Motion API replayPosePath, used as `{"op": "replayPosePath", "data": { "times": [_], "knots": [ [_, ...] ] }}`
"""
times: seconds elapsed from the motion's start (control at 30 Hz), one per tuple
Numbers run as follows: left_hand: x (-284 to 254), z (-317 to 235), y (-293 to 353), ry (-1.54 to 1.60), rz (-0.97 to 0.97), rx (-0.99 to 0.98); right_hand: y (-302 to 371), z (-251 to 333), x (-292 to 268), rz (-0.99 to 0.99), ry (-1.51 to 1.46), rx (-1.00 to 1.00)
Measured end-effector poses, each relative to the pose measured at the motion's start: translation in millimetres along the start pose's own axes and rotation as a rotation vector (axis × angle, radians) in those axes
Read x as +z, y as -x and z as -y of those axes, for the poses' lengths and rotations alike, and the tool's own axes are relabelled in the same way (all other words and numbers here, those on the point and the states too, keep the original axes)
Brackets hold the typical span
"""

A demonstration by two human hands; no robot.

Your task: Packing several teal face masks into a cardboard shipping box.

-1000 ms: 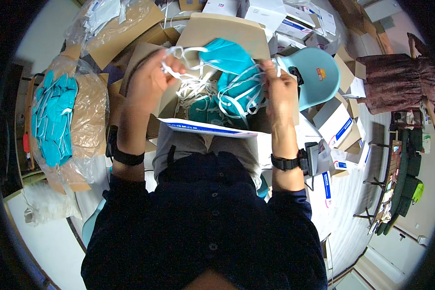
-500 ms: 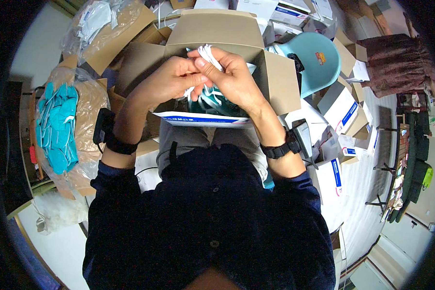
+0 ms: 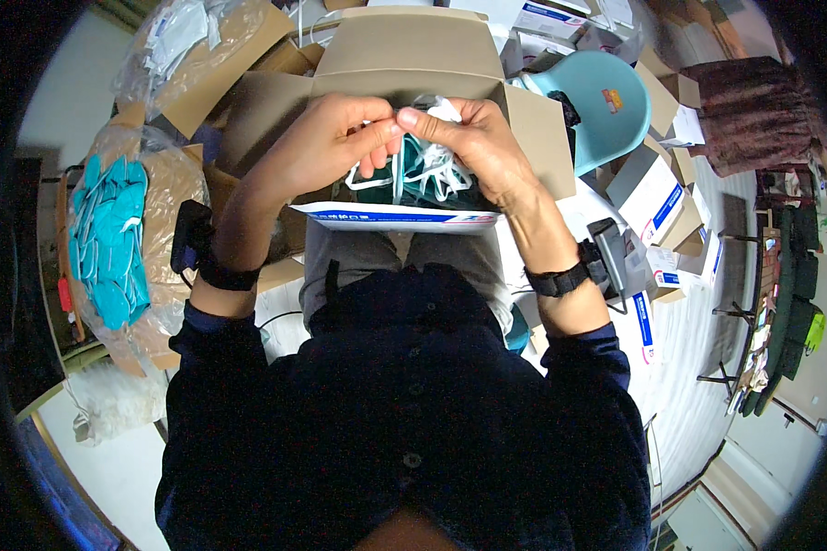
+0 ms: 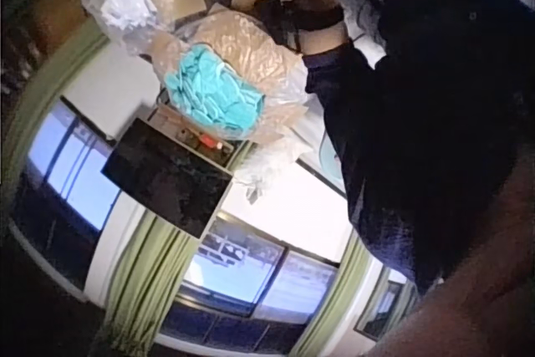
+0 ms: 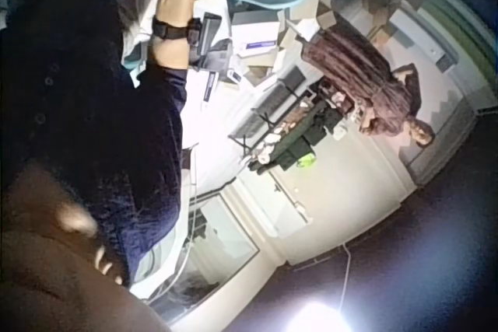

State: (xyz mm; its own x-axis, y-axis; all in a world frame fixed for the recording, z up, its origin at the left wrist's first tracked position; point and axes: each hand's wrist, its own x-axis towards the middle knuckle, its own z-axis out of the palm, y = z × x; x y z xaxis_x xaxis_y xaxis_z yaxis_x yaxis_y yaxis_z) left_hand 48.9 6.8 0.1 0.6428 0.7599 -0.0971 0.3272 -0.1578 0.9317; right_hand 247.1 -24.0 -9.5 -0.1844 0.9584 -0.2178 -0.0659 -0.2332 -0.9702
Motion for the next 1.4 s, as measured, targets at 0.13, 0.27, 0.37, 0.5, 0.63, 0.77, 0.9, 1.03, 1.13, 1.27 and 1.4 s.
{"op": "replayPosePath", "data": {
  "times": [0.13,0.27,0.37,0.5,0.63,0.77,0.9,1.03,1.13,1.27,1.4],
  "knots": [
    [15.8,-0.5,-4.8,0.125,-0.075,-0.063,-8.4,-8.8,1.8,-0.280,-0.059,-0.139],
    [11.9,1.6,12.7,0.141,-0.105,-0.123,-18.4,-11.8,-22.3,-0.426,0.136,-0.314],
    [5.3,-1.0,23.8,0.096,-0.059,-0.143,-18.9,-15.6,-25.3,-0.461,0.241,-0.405],
    [-5.4,-7.0,37.1,0.054,-0.059,-0.180,-19.4,-16.2,-23.1,-0.492,0.311,-0.418],
    [-18.8,-1.1,50.6,0.039,-0.043,-0.140,-27.7,-19.9,-28.1,-0.514,0.313,-0.439],
    [-30.0,-4.2,66.4,0.003,-0.023,-0.175,-33.5,-23.2,-33.5,-0.524,0.265,-0.443],
    [-37.6,-8.7,73.0,-0.043,-0.026,-0.226,-33.7,-26.7,-36.0,-0.579,0.281,-0.424],
    [-56.7,-8.5,83.6,-0.030,-0.079,-0.248,-40.7,-36.5,-88.4,-0.629,0.108,-0.352],
    [-49.8,-4.5,58.1,-0.060,-0.072,-0.120,-21.2,-3.7,-45.3,-0.501,0.149,-0.234],
    [-23.8,26.5,12.7,0.258,-0.186,-0.222,-19.4,0.7,-28.7,-0.237,-0.085,-0.240],
    [-11.8,51.9,-15.3,0.326,-0.320,-0.330,-7.9,5.4,-26.2,-0.262,-0.295,-0.191]
  ]
}}
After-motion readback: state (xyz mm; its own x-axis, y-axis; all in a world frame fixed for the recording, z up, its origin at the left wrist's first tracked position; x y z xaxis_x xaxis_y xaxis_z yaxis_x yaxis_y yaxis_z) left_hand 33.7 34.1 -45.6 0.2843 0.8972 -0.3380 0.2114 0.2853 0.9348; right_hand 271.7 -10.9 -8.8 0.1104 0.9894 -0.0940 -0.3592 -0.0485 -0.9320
